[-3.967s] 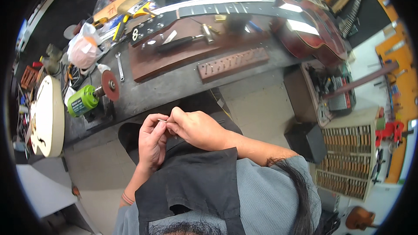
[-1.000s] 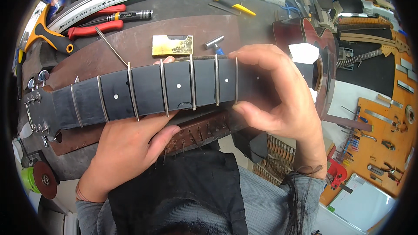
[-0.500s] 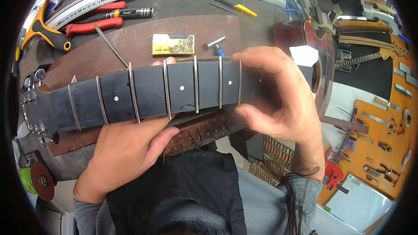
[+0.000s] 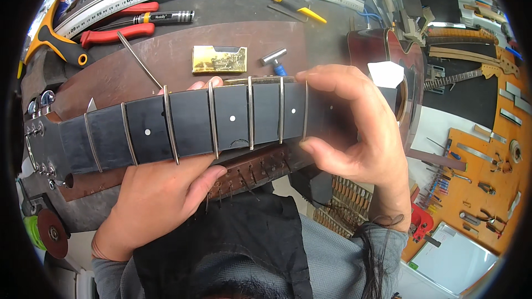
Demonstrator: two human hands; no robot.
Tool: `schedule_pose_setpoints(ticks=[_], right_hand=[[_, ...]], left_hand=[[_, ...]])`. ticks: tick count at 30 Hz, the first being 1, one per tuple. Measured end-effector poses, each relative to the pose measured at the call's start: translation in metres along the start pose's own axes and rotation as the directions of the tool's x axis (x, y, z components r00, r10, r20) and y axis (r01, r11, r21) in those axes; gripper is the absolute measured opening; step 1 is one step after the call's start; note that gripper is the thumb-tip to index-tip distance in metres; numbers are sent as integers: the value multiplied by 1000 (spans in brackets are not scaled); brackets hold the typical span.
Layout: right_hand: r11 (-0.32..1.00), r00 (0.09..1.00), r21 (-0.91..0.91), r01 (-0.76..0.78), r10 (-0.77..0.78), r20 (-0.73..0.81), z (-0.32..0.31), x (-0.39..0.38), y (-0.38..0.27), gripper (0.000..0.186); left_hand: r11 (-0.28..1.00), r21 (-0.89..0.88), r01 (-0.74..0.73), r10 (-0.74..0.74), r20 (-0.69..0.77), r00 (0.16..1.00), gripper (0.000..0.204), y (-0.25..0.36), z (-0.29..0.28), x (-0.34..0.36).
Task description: The person grinds a small metal fret on a bench grinder, then installs it into a slot on a guitar neck. They use a hammer and a metal punch to seat the fret, followed by applying glue to the fret slot. The person then selects a small white circular inlay from a parts box and grinds it on the bench grinder.
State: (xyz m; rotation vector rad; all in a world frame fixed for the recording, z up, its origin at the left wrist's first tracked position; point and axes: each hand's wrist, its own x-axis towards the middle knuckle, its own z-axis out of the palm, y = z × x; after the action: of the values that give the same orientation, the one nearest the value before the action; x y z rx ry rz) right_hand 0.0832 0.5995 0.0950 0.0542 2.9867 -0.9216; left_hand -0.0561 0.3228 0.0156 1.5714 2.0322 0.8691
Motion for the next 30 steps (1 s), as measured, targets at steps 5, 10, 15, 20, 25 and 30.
schedule_pose_setpoints(ticks=[5,10,15,20,25,30], right_hand=[[999,999,-19,-37,38,4,1,-1,-1,68],[1000,1000,-6,4,-4,-2,1,0,2,69],[999,1000,39,-7,8,-27,5,-3,8,70],[999,998,38,-23,25,-53,9,-5,10,70],[1000,998,14,-9,10,-58,11,-6,16,72],[999,996,-12,-32,31,-79,13,-10,18,74]], left_hand=[[997,-77,27,-29,-27,999,57,1,1,1],[997,-60,47,-49,-36,998,55,2,3,-1],[998,-52,45,-48,-58,997,55,2,2,-2],[997,-70,43,-45,-29,999,58,1,1,-1],[997,-59,51,-53,-30,998,60,0,1,-2],[997,-34,65,-66,-17,998,60,2,-1,-1]])
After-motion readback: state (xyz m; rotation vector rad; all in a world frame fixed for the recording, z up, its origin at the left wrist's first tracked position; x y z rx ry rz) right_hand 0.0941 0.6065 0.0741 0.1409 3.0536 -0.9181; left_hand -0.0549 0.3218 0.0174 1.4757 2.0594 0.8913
